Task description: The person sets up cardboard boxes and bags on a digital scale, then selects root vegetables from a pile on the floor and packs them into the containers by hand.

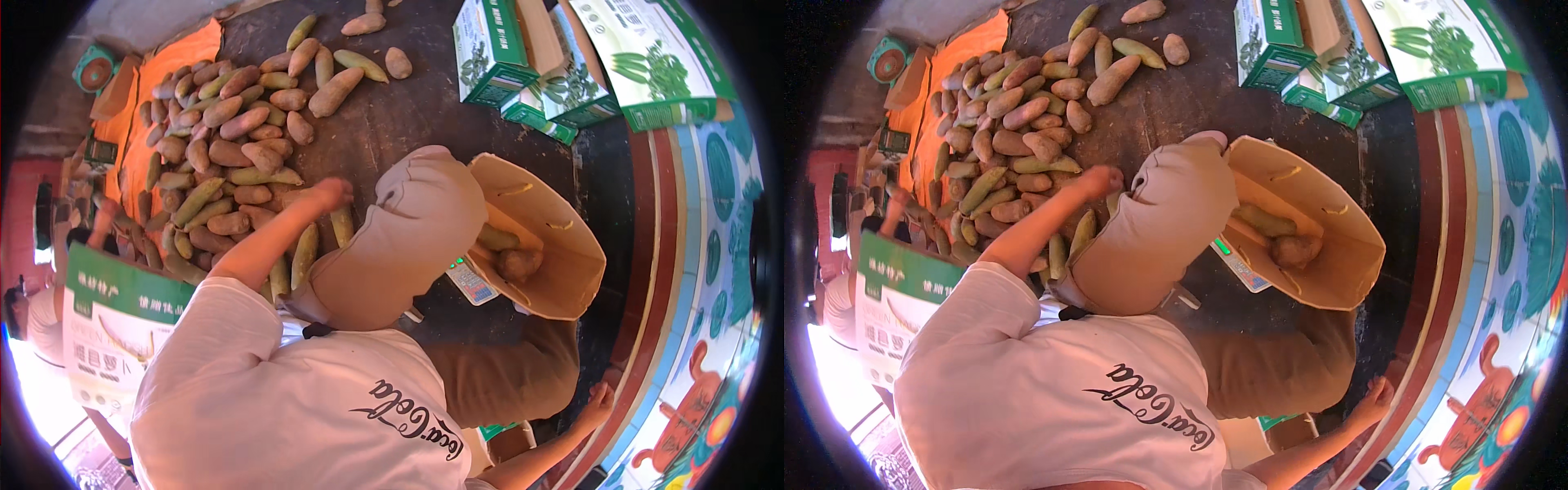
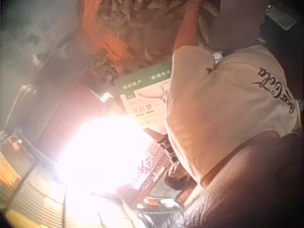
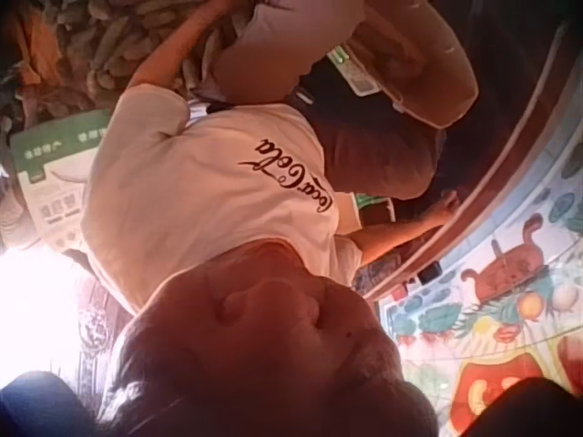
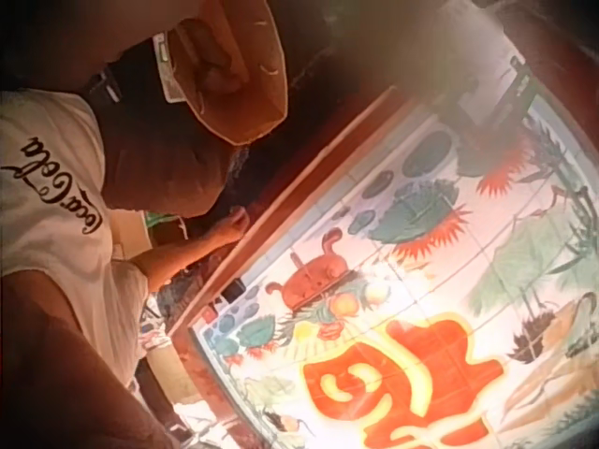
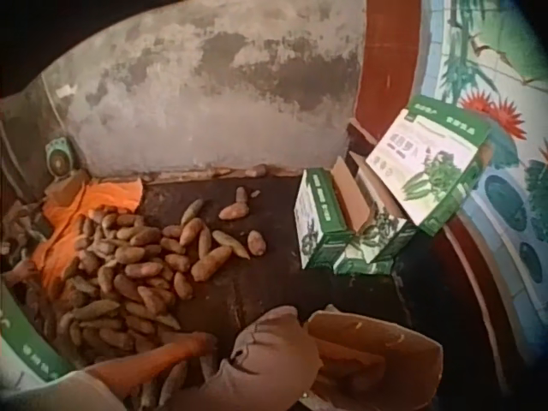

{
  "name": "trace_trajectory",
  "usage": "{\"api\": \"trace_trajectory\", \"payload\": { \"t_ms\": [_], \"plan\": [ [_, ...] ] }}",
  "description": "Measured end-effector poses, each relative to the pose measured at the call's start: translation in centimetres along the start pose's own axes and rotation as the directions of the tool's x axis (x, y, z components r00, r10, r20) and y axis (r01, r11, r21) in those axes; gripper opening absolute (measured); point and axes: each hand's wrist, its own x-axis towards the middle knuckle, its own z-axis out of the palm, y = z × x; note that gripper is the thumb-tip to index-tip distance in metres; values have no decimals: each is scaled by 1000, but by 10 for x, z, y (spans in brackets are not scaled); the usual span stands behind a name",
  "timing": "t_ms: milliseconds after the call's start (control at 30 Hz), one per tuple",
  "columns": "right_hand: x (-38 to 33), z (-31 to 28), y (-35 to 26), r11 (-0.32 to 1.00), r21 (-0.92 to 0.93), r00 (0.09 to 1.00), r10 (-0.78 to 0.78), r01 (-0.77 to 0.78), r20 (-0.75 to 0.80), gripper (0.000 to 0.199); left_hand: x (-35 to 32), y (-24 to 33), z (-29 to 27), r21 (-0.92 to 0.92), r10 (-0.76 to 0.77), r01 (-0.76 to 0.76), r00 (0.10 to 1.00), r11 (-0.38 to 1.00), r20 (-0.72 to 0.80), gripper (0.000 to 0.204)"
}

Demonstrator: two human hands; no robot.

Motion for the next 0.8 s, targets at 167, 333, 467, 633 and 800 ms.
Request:
{"api": "trace_trajectory", "payload": {
  "t_ms": [167, 333, 467, 633, 800],
  "plan": [
    [27, 44, -114, 948, 288, 975, -178, 134, 132, 19, 12, -24, 94, 308, 142, -147, 989, 940, 40, 38],
    [22, 96, -203, 899, 224, 816, -436, 377, 380, 16, 10, -37, 140, 672, 213, -382, 922, 634, 323, 36],
    [19, 127, -226, 878, 310, 736, -475, 364, 482, 14, 13, -37, 147, 745, 217, -460, 887, 482, 408, 34],
    [14, 149, -213, 897, 266, 706, -442, 353, 553, 15, 20, -31, 142, 893, 206, -448, 880, 53, 429, 39],
    [16, 153, -212, 900, 245, 705, -435, 360, 560, 17, 23, -50, 111, 936, 264, -305, 931, 174, 254, 45]
  ]
}}
